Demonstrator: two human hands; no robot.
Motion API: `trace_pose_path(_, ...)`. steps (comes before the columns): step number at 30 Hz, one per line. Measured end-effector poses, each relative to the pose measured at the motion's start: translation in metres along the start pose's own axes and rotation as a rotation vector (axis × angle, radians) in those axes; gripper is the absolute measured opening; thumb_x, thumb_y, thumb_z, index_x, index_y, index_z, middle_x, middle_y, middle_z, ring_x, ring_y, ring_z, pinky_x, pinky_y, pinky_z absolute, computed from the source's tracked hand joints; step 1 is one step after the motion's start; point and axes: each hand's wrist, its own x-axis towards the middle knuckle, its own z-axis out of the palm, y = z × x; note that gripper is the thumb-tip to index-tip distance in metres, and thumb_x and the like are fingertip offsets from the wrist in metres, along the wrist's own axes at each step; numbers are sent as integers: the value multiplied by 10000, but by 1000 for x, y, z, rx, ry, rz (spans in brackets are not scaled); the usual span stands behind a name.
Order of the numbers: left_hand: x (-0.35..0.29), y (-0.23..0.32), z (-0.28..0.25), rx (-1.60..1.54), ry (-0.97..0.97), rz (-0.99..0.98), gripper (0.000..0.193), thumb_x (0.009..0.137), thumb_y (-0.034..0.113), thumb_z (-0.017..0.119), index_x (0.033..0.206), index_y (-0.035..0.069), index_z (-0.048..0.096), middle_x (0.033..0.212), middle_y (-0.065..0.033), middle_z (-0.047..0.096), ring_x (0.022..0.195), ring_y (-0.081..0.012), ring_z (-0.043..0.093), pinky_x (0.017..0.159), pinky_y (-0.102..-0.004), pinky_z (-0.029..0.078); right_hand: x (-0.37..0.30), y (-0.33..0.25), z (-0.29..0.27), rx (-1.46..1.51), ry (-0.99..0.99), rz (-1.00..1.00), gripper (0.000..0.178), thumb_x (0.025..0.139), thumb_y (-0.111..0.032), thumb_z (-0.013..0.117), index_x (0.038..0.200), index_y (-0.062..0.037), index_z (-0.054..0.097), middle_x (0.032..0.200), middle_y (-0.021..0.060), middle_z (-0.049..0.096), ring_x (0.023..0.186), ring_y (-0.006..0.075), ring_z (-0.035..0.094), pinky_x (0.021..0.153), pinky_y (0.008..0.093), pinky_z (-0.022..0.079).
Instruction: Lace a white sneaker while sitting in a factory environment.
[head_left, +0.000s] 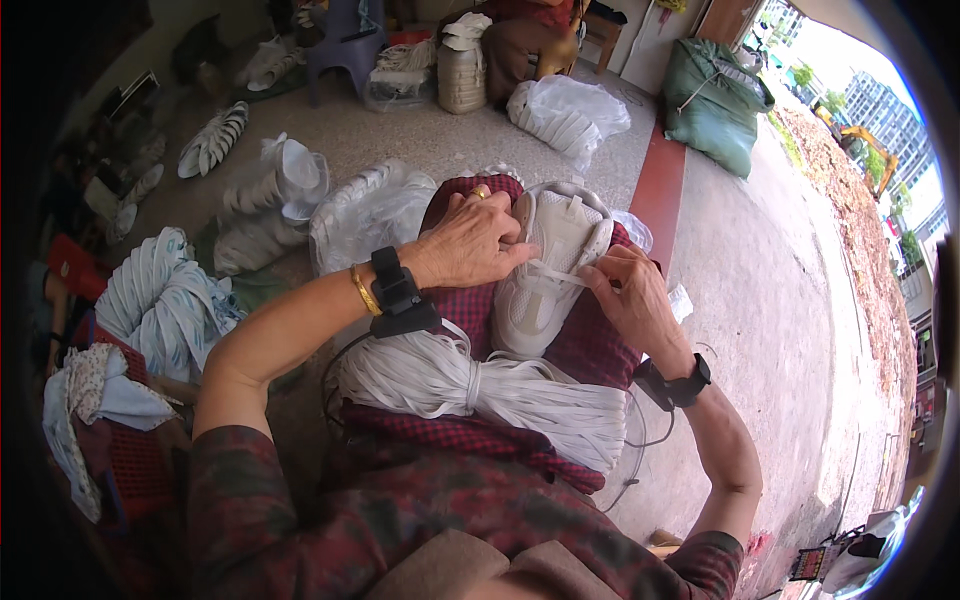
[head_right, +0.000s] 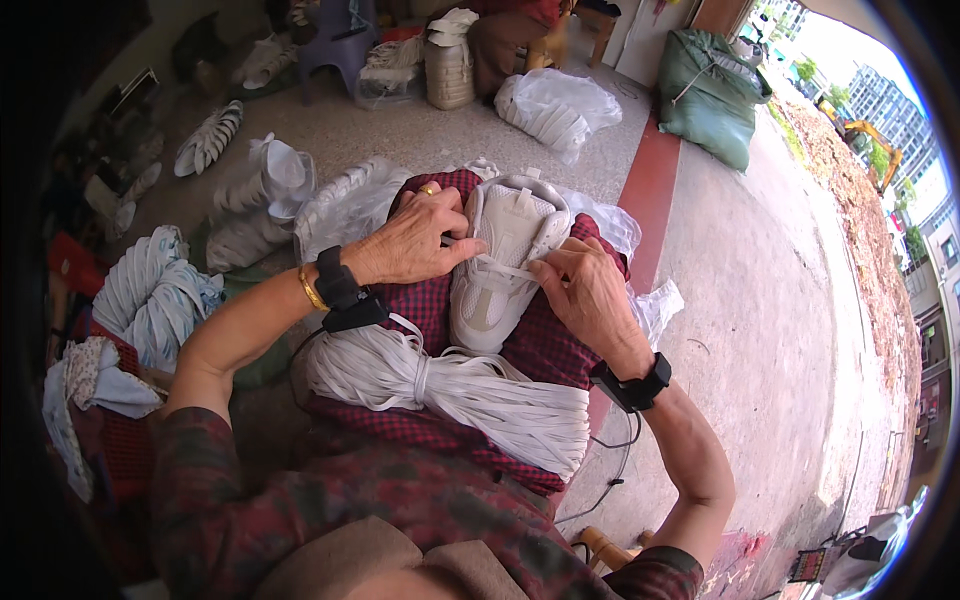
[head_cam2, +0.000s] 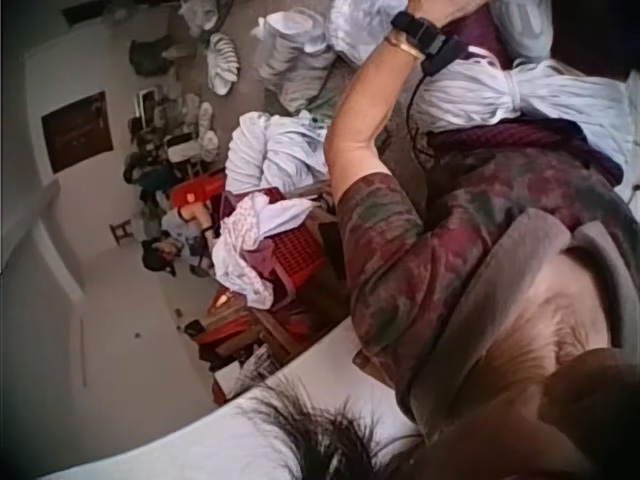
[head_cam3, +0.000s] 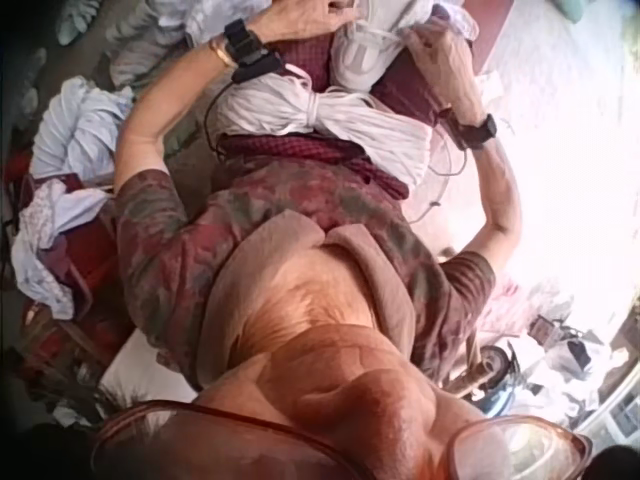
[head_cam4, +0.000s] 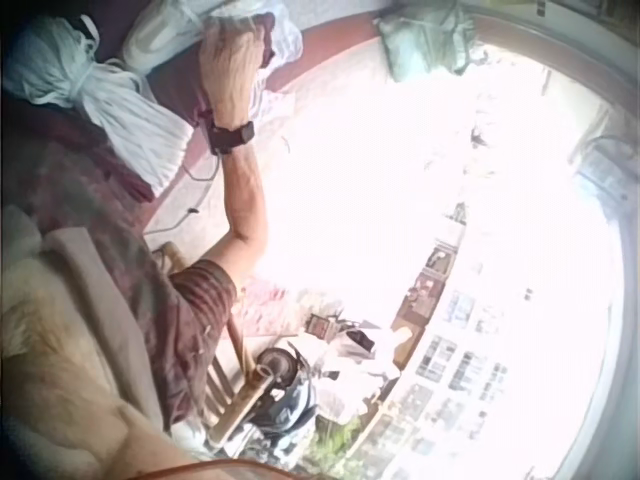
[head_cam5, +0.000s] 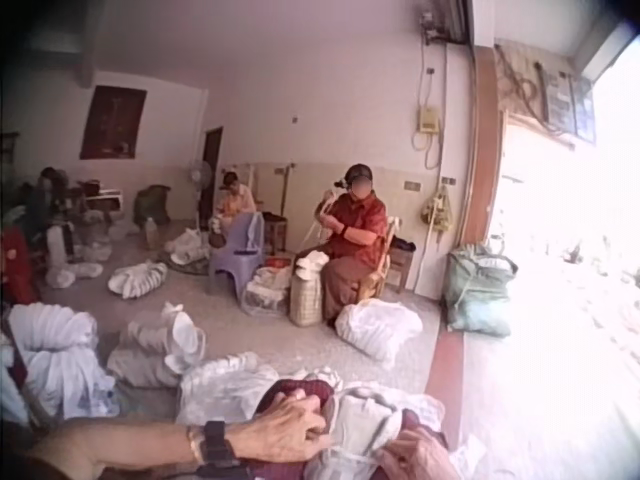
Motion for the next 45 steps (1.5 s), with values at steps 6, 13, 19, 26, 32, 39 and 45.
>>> trace_pose_path(6, -9, -16, -2, -385, -12, 149, 228, 862, 147, 692, 761, -42, 617, 862, -138, 530, 778, -266, 558, 707, -386, 451, -17, 16, 5, -9, 39, -14, 202, 960, -170, 615, 948, 23, 673, 844, 157, 574, 740, 364, 590, 669, 437, 474)
trace_pose_path(13, -15, -8, 0, -414, -73, -1, 230, 902, 157, 675, 797, -41, 621, 718, -143, 607, 644, -243, 583, 627, -374, 462, -6, 2, -3, 1, 45, -31, 210, 936, -210, 652, 941, 0, 663, 853, 143, 580, 764, 364, 608, 666, 438, 487)
trace_pose_path(19, 2, -11, 4, -451, -6, 68, 232, 908, 165, 673, 809, -39, 627, 726, -163, 647, 621, -241, 605, 598, -369, 466, 2, 16, -14, -147, 53, -179, 226, 932, -248, 660, 895, -25, 651, 811, 129, 591, 714, 349, 622, 602, 431, 494)
trace_pose_path(26, -12, -26, -5, -242, 36, 220, 292, 905, 279, 690, 824, 23, 576, 764, -145, 625, 695, -358, 634, 613, -435, 486, 0, 15, -7, 8, -20, -69, 260, 937, -277, 663, 853, -34, 618, 721, 126, 625, 647, 355, 632, 583, 432, 493)
trace_pose_path(32, -15, -27, 0, 147, -45, 455, 354, 931, 400, 626, 955, 70, 502, 719, -147, 646, 642, -344, 683, 510, -428, 517, -11, 11, 6, -96, -76, -295, 197, 944, -227, 647, 1017, -54, 589, 784, 120, 676, 690, 326, 671, 568, 410, 516)
trace_pose_path(39, -12, -32, 7, 309, 43, 524, 176, 967, 280, 542, 923, 112, 566, 632, -95, 580, 528, -268, 647, 445, -381, 501, -12, 21, 1, -279, -39, -342, 144, 954, -206, 601, 1067, -117, 591, 753, 82, 634, 640, 291, 664, 486, 408, 488)
trace_pose_path(45, -27, -62, -39, 411, 97, 408, 48, 895, 161, 590, 916, 122, 572, 748, -76, 567, 567, -240, 644, 485, -367, 518, -18, 31, -33, -425, -6, -336, 74, 906, -101, 588, 940, -102, 523, 780, 74, 546, 631, 285, 623, 450, 399, 462)
